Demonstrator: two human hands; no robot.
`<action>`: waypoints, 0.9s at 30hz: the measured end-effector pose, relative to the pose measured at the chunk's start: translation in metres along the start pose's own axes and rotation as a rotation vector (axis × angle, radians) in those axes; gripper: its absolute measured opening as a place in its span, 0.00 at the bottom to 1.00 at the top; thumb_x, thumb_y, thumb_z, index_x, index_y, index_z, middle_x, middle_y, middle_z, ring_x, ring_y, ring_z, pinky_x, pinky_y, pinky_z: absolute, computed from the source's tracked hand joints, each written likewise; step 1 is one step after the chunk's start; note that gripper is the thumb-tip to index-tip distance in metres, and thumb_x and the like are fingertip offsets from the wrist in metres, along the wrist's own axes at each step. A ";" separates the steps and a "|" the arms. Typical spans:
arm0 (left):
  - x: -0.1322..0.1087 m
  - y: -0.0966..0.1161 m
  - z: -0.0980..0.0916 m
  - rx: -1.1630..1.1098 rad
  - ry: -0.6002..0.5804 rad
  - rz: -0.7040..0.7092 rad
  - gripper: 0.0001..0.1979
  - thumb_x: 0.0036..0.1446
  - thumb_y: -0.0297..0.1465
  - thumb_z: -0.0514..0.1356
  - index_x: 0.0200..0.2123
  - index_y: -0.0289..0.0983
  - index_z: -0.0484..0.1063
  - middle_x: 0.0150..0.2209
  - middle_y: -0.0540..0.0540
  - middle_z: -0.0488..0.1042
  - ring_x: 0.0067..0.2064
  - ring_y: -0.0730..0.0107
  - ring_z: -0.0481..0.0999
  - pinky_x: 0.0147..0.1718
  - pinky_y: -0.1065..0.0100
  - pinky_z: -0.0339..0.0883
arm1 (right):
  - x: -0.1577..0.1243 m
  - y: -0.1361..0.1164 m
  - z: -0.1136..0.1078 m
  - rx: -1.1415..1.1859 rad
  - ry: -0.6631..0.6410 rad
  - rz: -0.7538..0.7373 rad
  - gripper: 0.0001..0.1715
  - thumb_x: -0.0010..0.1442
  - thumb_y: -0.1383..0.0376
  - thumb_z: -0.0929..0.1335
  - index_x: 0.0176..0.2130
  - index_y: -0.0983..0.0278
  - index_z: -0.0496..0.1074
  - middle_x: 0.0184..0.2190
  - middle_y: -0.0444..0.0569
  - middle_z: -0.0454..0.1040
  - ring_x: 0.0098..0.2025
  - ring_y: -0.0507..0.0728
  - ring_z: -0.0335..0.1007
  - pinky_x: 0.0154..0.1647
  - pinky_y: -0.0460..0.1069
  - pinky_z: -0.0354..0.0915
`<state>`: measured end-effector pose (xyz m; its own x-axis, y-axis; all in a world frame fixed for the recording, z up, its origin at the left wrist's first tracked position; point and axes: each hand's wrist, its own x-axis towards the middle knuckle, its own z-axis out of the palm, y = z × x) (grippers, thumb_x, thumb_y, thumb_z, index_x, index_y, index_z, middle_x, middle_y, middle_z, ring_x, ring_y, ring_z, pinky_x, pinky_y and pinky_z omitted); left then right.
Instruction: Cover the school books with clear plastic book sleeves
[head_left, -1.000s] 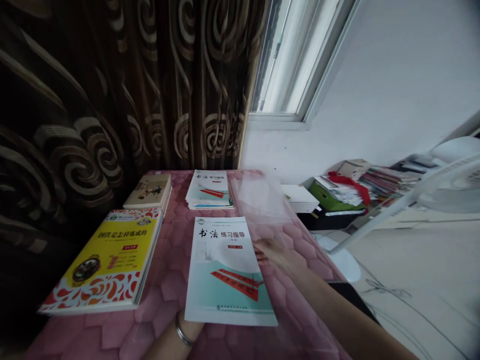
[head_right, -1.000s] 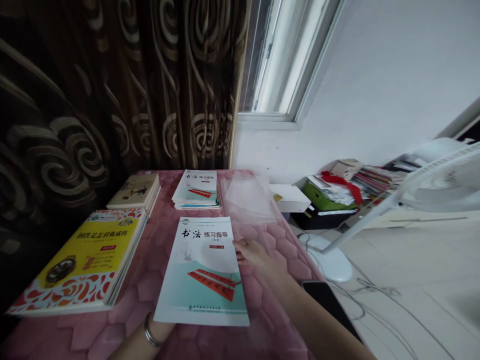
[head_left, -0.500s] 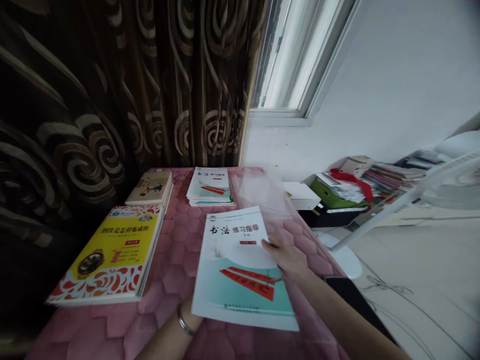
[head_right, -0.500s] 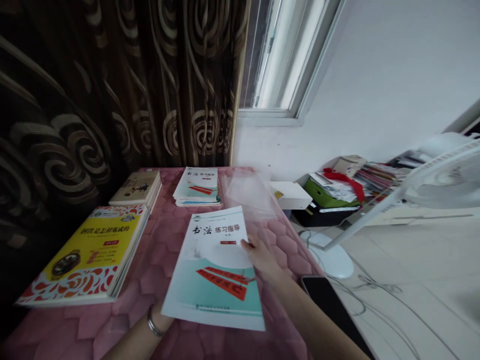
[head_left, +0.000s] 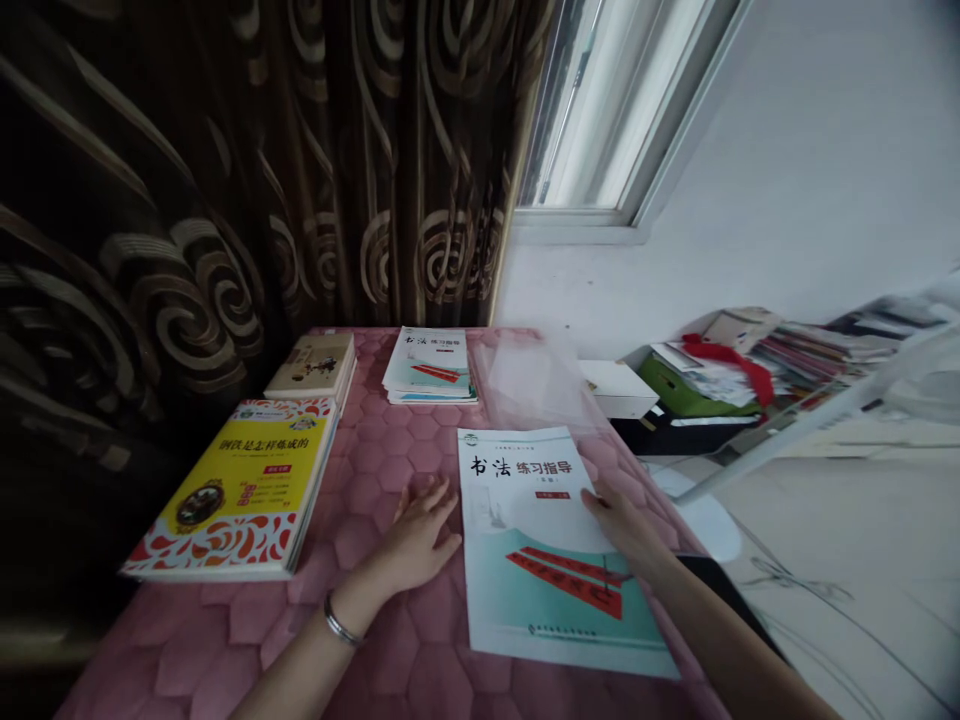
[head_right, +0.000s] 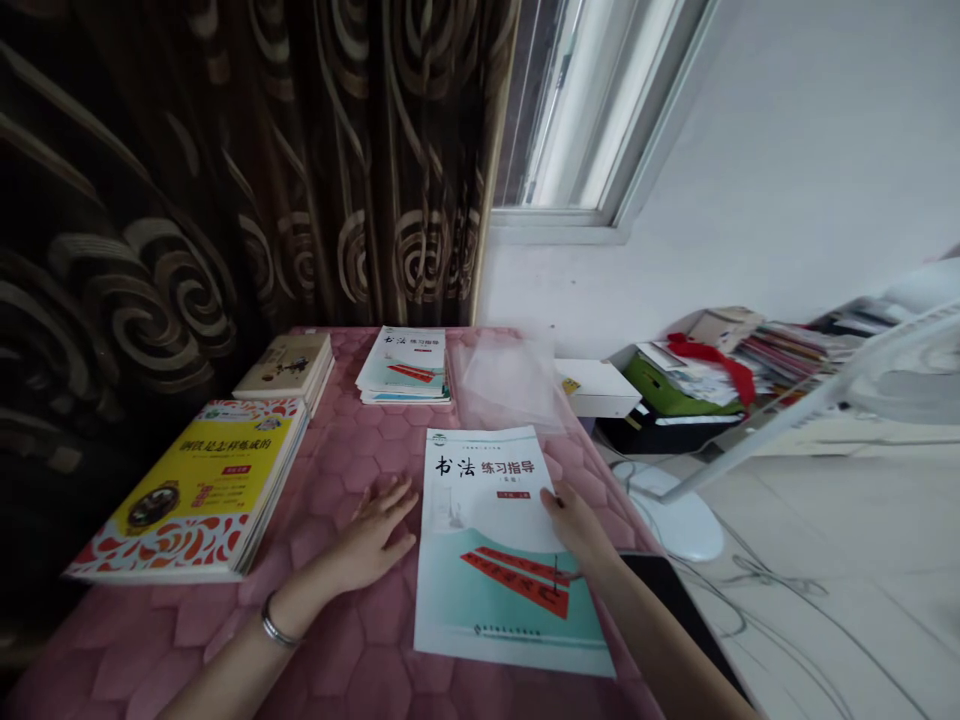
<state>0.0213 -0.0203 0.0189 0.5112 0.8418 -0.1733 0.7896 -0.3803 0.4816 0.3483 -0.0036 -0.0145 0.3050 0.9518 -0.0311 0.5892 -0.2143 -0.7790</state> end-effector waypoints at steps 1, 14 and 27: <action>-0.002 -0.002 0.002 0.009 -0.008 0.023 0.32 0.63 0.42 0.50 0.68 0.39 0.51 0.71 0.43 0.42 0.71 0.59 0.39 0.67 0.46 0.32 | 0.002 -0.002 0.001 0.005 -0.009 0.016 0.09 0.53 0.57 0.64 0.28 0.58 0.71 0.24 0.48 0.76 0.32 0.64 0.75 0.31 0.54 0.68; -0.008 -0.005 0.018 0.161 0.036 0.057 0.41 0.61 0.55 0.45 0.70 0.39 0.43 0.71 0.41 0.40 0.71 0.55 0.39 0.67 0.43 0.33 | 0.012 -0.009 0.008 -0.139 -0.038 0.049 0.08 0.57 0.63 0.61 0.33 0.61 0.68 0.35 0.53 0.78 0.40 0.62 0.74 0.39 0.53 0.65; -0.008 -0.003 0.020 0.180 0.024 0.030 0.43 0.59 0.58 0.45 0.70 0.40 0.42 0.71 0.43 0.37 0.71 0.53 0.38 0.66 0.40 0.29 | 0.010 -0.007 0.001 -0.131 0.060 -0.014 0.15 0.52 0.57 0.64 0.19 0.59 0.67 0.18 0.48 0.71 0.27 0.59 0.70 0.26 0.50 0.61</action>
<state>0.0215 -0.0337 0.0016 0.5287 0.8372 -0.1398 0.8234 -0.4658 0.3240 0.3461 0.0081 -0.0100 0.3381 0.9409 0.0192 0.6853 -0.2321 -0.6903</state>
